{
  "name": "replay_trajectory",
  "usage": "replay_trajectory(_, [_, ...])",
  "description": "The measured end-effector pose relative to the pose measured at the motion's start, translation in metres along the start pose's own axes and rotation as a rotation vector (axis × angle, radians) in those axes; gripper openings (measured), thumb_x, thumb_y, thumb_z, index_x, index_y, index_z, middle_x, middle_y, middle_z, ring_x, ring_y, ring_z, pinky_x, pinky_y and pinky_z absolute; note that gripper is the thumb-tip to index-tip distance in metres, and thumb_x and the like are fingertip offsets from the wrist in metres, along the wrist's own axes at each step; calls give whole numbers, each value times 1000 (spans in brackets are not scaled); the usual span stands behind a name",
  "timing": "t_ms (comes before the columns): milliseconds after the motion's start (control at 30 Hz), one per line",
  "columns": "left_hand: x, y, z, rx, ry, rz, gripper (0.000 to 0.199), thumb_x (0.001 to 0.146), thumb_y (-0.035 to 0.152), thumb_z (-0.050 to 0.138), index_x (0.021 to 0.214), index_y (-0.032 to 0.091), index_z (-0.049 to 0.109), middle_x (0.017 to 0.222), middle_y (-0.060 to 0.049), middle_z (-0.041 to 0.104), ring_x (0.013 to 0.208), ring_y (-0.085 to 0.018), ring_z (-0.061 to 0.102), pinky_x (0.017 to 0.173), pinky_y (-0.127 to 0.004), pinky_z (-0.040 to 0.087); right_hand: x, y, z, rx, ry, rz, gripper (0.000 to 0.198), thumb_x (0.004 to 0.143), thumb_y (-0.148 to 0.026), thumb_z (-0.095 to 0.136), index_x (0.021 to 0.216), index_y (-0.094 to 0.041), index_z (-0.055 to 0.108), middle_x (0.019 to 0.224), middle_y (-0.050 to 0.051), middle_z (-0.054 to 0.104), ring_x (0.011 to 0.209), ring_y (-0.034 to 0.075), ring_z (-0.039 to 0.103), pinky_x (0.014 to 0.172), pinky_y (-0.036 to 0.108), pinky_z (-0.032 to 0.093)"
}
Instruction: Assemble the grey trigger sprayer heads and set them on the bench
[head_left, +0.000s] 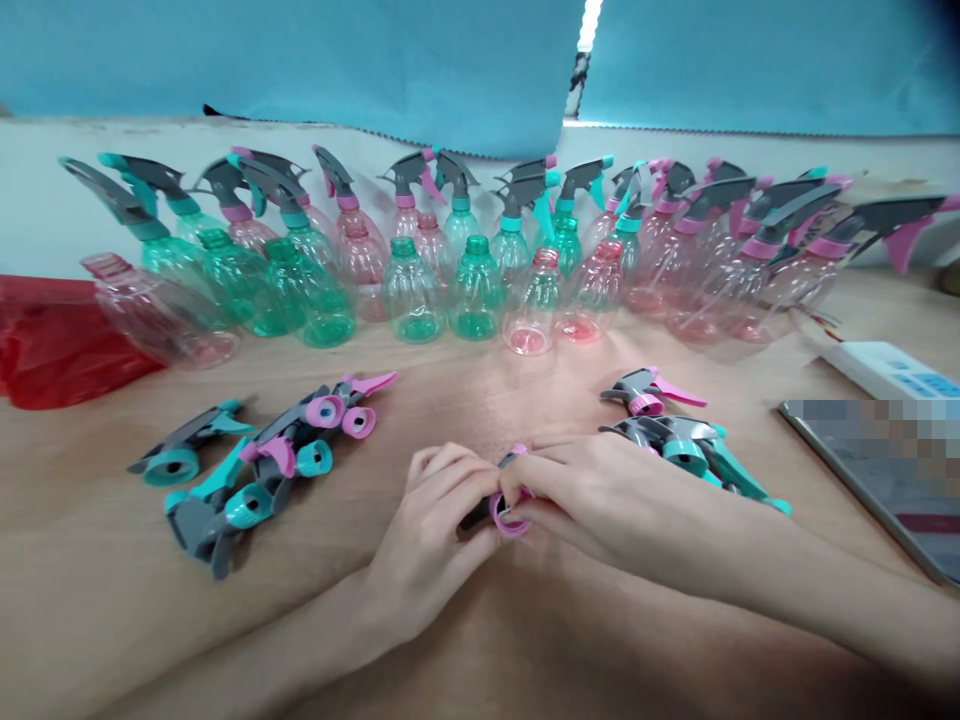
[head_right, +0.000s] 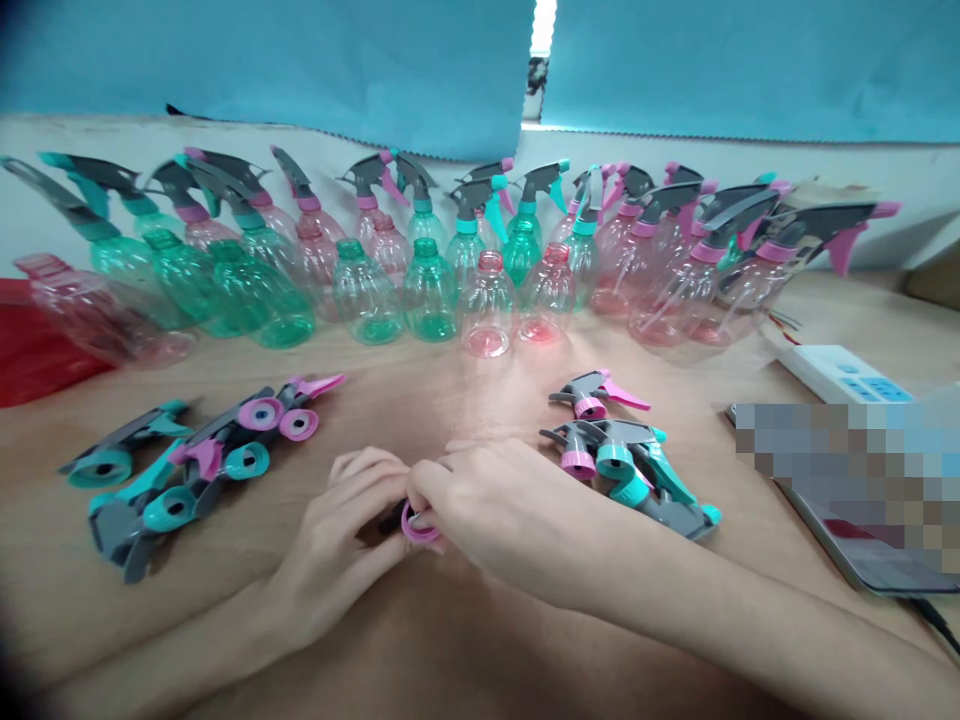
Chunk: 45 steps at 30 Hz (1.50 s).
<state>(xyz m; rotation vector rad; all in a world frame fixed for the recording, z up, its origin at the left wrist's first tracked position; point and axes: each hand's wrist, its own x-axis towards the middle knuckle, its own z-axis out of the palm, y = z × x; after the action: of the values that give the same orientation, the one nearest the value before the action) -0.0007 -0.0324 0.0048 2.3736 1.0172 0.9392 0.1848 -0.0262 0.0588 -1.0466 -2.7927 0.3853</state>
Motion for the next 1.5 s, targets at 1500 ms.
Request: replay_trajectory(1500, [1,-4,-3,-112,78,36,33,76,32,69,107,19,64,84,-4,61,79,-17,52,69,-30,48,-2,8,-9,309,103,6,13,83,-13,55,87,-19,66,76,-3,66,62,7,52,57,20,37])
